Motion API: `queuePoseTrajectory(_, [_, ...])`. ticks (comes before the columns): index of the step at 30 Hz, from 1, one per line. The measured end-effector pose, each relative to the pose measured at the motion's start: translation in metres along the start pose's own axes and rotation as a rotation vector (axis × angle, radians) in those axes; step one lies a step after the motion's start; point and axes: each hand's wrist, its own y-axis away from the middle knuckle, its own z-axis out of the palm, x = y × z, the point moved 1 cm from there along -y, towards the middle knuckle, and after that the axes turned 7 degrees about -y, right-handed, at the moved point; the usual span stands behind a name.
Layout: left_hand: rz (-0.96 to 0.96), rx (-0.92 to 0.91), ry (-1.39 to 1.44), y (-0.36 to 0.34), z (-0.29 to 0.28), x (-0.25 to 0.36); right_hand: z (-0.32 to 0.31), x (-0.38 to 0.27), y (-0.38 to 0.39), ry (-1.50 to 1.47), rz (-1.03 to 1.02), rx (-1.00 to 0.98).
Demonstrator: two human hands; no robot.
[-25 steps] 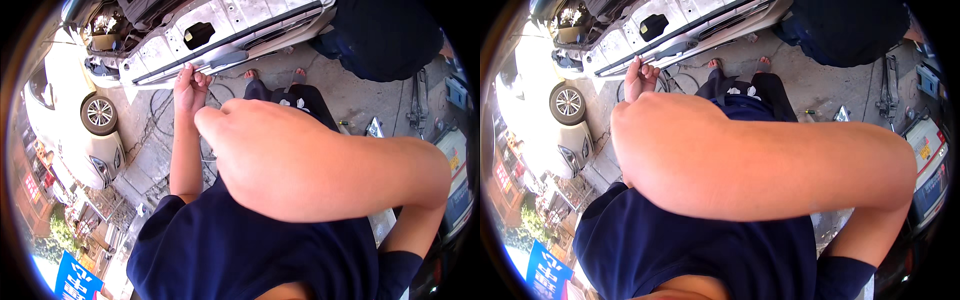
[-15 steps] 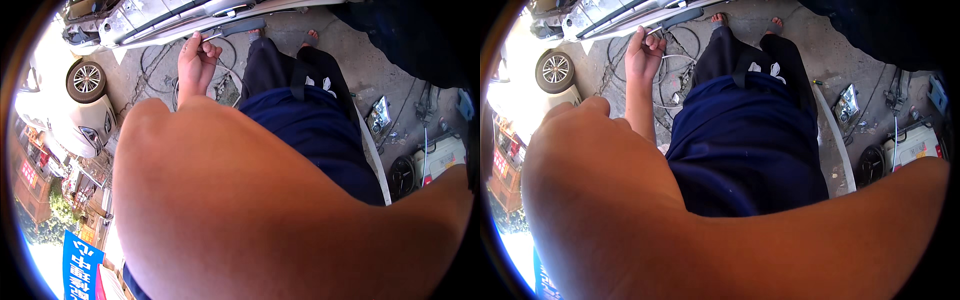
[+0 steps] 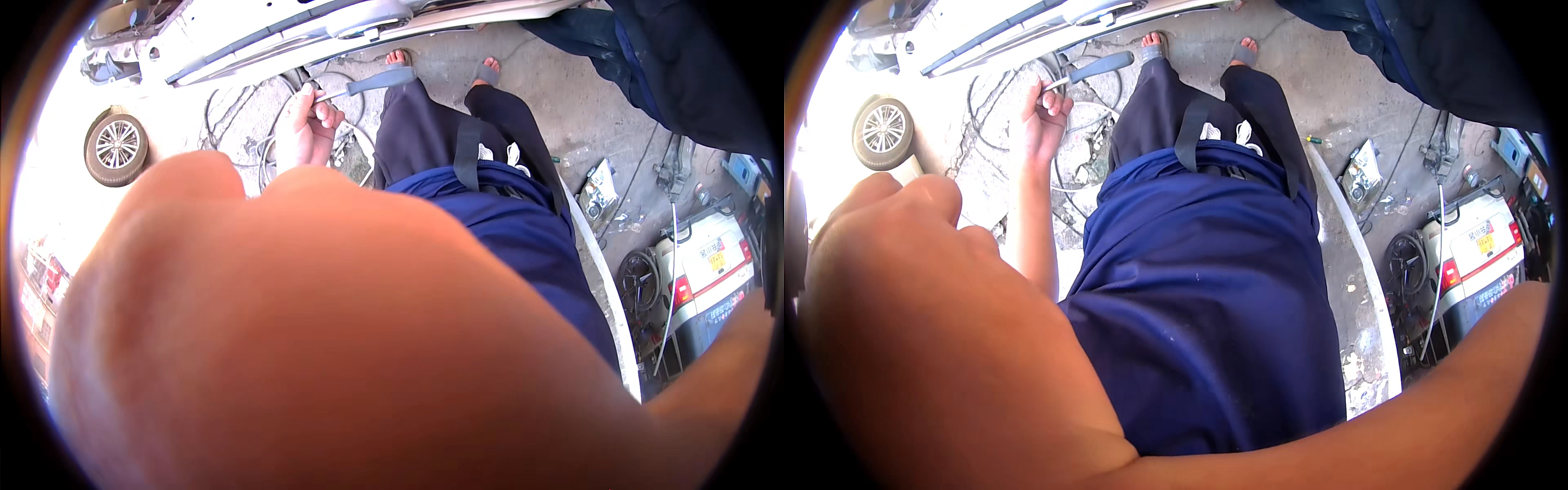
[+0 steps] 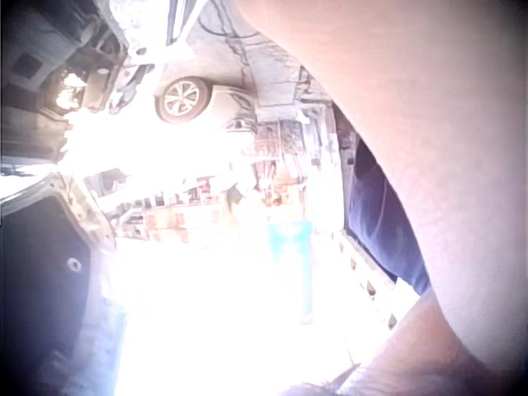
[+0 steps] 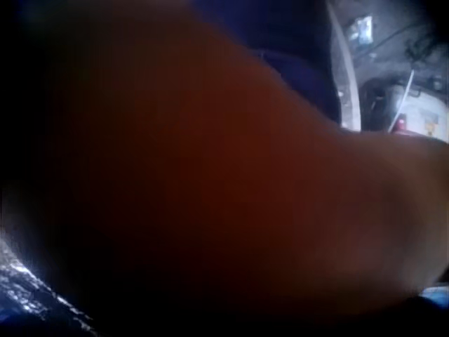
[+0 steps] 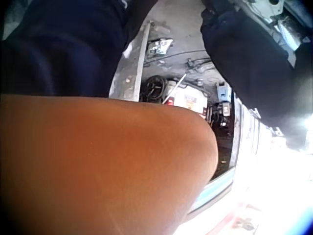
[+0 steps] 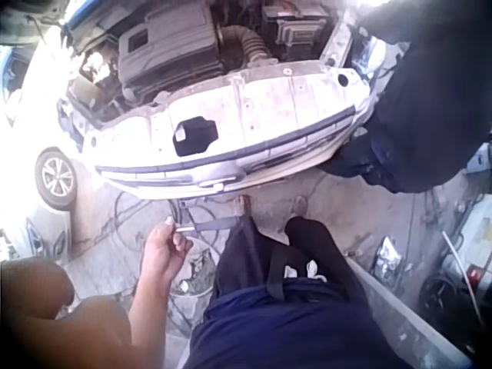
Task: The person works on the front bumper of a white car with the hood open, using a screwdriver to tighten screws and secure the bumper cover. Another person assists by holding the bumper and working on the headlight area. The camera wearer also uses a screwdriver to adjust a plastic trim piece near the headlight.
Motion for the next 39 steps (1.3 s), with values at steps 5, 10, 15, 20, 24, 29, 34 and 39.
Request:
queuePoseTrajectory(5, [0.027,-0.019,-0.026,0.009,0.007,0.011,0.003,-0.006,0.016,0.012,0.018,-0.009])
queuePoseTrajectory(10, [0.012,-0.058,-0.039,0.000,0.010,0.013,0.006,-0.011,0.038,0.014,0.063,-0.018])
queuePoseTrajectory(15, [0.032,-0.084,-0.067,0.004,0.016,0.017,0.011,-0.019,0.043,0.008,0.059,-0.011])
queuePoseTrajectory(20, [0.014,-0.116,-0.092,0.002,0.028,0.019,0.014,-0.024,0.048,-0.004,0.056,0.030])
queuePoseTrajectory(24, [0.030,-0.127,-0.095,0.007,0.027,0.022,0.019,-0.026,0.050,-0.001,0.042,0.040])
queuePoseTrajectory(29, [0.000,-0.084,-0.084,0.001,0.029,0.013,0.021,-0.028,0.059,-0.007,0.045,0.084])
queuePoseTrajectory(34, [-0.006,-0.136,-0.090,0.004,0.032,0.017,0.023,-0.036,0.064,-0.022,0.026,0.172])
queuePoseTrajectory(39, [-0.003,-0.125,-0.209,0.002,0.036,0.025,0.021,-0.051,0.065,-0.067,-0.011,0.308])
